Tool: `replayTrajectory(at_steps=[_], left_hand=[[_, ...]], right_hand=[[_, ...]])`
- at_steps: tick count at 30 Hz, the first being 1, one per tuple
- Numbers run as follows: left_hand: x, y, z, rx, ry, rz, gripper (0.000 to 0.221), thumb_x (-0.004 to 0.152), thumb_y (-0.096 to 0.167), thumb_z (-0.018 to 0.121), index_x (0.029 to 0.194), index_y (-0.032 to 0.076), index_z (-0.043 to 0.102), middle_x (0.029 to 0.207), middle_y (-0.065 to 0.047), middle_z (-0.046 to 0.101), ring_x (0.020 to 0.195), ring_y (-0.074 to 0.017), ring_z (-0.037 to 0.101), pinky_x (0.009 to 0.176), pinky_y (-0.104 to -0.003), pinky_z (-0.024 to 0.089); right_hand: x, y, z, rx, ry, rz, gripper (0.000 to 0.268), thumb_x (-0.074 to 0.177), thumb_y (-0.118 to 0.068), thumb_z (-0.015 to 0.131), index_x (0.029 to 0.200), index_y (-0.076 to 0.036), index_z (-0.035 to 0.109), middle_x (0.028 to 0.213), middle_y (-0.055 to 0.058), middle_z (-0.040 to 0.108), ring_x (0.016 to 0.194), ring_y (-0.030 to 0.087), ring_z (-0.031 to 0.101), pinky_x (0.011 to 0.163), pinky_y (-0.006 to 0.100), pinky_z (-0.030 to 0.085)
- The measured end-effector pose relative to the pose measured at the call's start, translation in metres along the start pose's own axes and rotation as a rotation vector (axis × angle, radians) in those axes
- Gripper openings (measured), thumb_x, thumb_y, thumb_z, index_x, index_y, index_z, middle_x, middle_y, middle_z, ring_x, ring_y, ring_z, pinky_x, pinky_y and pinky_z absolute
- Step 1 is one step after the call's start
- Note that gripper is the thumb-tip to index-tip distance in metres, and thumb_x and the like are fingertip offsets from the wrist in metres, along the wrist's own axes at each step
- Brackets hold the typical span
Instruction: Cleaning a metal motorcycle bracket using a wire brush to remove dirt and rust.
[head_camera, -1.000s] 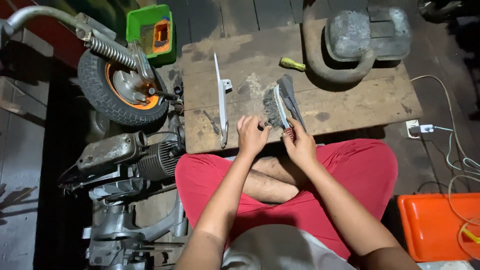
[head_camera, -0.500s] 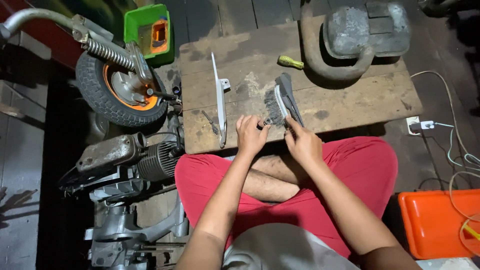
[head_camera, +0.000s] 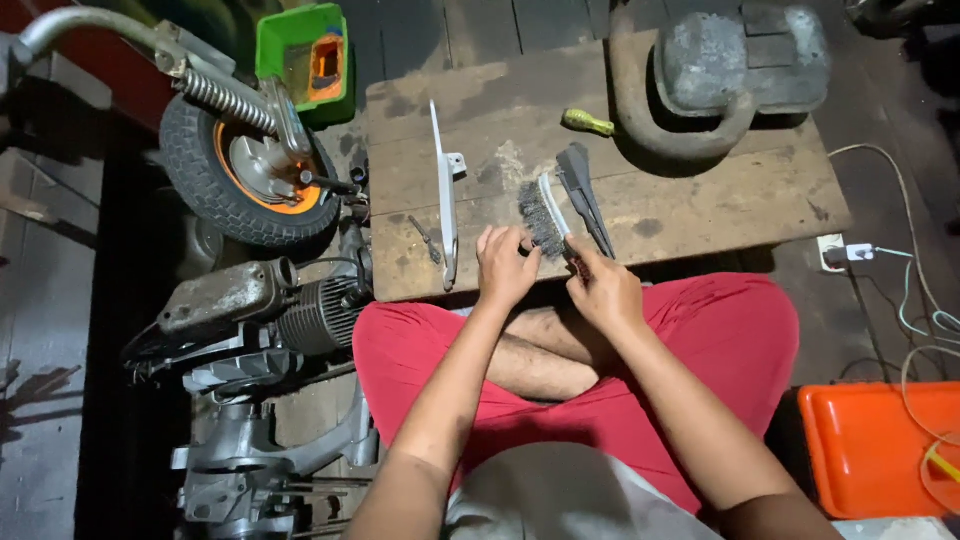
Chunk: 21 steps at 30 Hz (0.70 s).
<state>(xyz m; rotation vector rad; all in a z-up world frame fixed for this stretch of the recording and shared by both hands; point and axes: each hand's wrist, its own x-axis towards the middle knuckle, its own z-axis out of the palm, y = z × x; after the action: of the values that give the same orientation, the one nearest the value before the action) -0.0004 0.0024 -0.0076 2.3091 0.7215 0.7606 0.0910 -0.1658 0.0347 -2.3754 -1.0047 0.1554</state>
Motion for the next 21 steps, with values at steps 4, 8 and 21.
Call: replayTrajectory(at_steps=[4,8,21], left_hand=[[0.001,0.004,-0.002,0.024,0.004,0.007,0.031,0.078,0.020,0.084,0.081,0.018,0.053,0.086,-0.004,0.072,0.106,-0.0256,0.067,0.116,-0.050,0.032],[0.001,0.005,-0.005,0.000,-0.005,-0.014,0.030,0.079,0.018,0.083,0.080,0.017,0.053,0.083,-0.003,0.071,0.105,-0.0257,0.067,0.116,-0.050,0.032],[0.002,0.009,-0.007,-0.022,-0.004,-0.007,0.029,0.080,0.017,0.084,0.079,0.016,0.055,0.083,-0.005,0.071,0.105,-0.0278,0.067,0.115,-0.053,0.032]], right_hand=[[0.004,0.002,-0.004,-0.041,-0.075,0.060,0.059,0.082,-0.030,0.064,0.140,-0.040,0.058,0.096,0.012,0.076,0.089,0.040,0.075,0.078,0.056,0.060],[0.005,-0.003,-0.006,-0.029,-0.041,0.044,0.057,0.085,-0.031,0.062,0.141,-0.041,0.056,0.097,0.013,0.076,0.089,0.041,0.074,0.078,0.056,0.059],[0.004,0.003,-0.011,-0.049,-0.057,-0.006,0.052,0.089,-0.031,0.061,0.140,-0.039,0.056,0.092,0.016,0.074,0.086,0.041,0.075,0.076,0.055,0.060]])
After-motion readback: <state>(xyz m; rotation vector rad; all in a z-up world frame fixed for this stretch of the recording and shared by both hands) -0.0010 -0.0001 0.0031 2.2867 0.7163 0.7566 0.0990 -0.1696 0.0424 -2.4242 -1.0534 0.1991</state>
